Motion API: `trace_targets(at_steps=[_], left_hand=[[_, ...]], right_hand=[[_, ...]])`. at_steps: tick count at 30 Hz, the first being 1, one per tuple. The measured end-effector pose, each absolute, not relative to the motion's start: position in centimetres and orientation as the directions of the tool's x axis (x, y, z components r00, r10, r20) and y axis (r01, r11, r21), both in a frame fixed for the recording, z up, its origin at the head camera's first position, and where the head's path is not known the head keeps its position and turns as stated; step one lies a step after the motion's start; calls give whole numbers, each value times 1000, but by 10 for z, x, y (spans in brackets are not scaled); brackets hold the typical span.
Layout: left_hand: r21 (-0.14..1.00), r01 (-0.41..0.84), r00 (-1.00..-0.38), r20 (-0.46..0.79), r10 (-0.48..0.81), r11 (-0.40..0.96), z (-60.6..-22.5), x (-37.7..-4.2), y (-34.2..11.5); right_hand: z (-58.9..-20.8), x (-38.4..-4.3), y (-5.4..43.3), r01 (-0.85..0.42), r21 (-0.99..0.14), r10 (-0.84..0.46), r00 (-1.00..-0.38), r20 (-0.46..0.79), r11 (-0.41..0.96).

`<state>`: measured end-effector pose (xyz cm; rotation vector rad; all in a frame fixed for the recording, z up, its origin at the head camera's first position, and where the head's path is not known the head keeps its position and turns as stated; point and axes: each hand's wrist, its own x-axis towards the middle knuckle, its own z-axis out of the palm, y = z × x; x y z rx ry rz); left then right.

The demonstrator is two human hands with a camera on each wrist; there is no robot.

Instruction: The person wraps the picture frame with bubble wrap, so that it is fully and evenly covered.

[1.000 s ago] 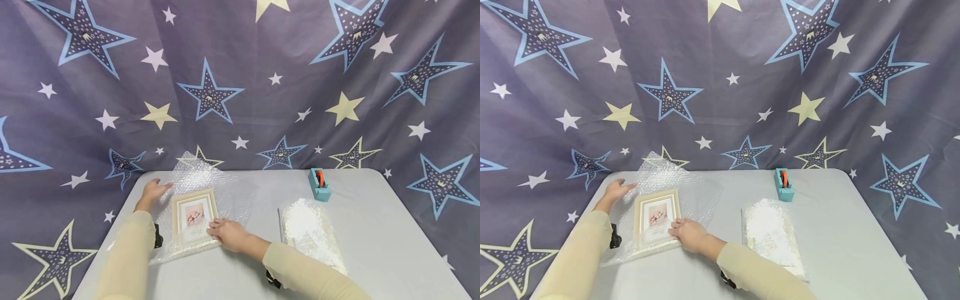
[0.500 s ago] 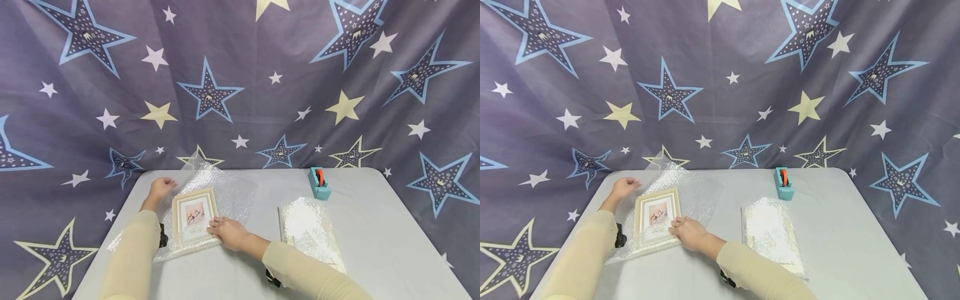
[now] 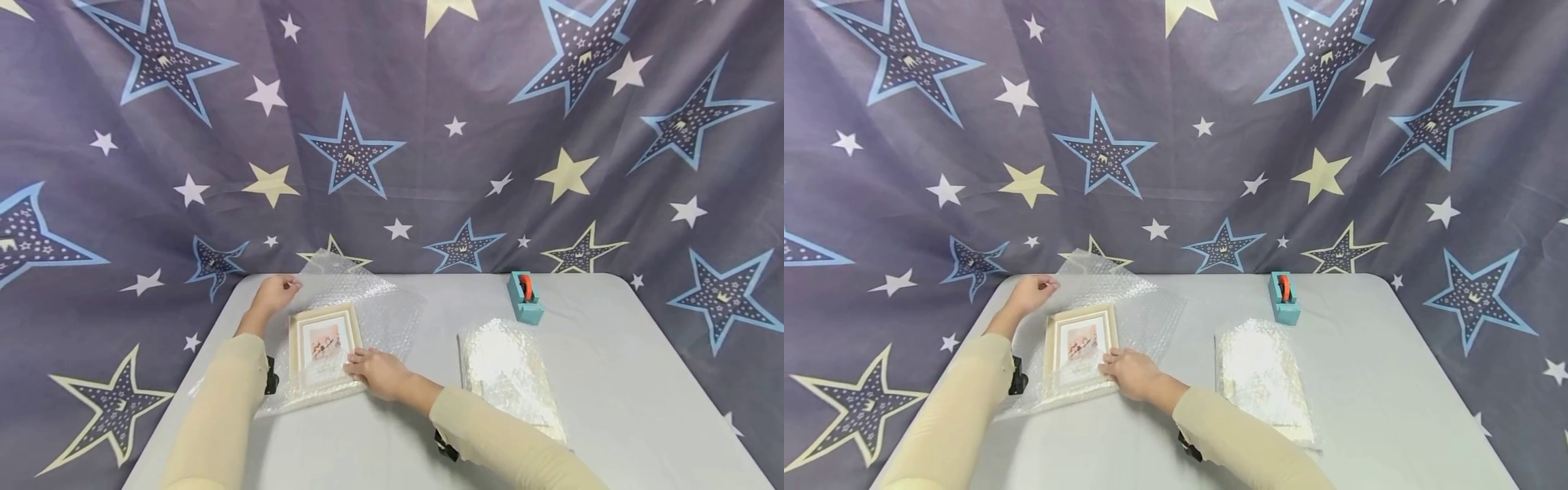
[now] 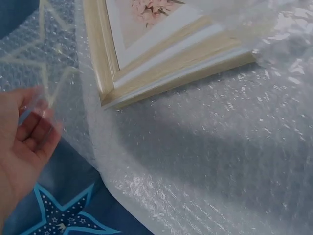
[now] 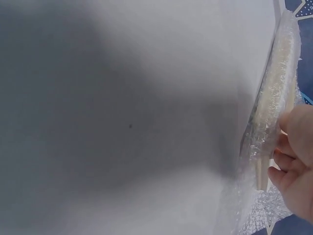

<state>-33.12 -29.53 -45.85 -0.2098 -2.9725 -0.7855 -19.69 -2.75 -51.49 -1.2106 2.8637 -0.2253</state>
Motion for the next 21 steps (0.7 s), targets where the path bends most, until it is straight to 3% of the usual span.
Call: trace_targets(at_steps=[14,21], left_hand=[[562,272,-956,247,155,781,-455,-301,-284],[432,231,-970,171,172,872,-462,-279,-274]], right_hand=[[-513,-199,-28,-691,-201,-696,-716,55,694],[-513,-195,-29,-690,-223,-697,-715,58,689]])
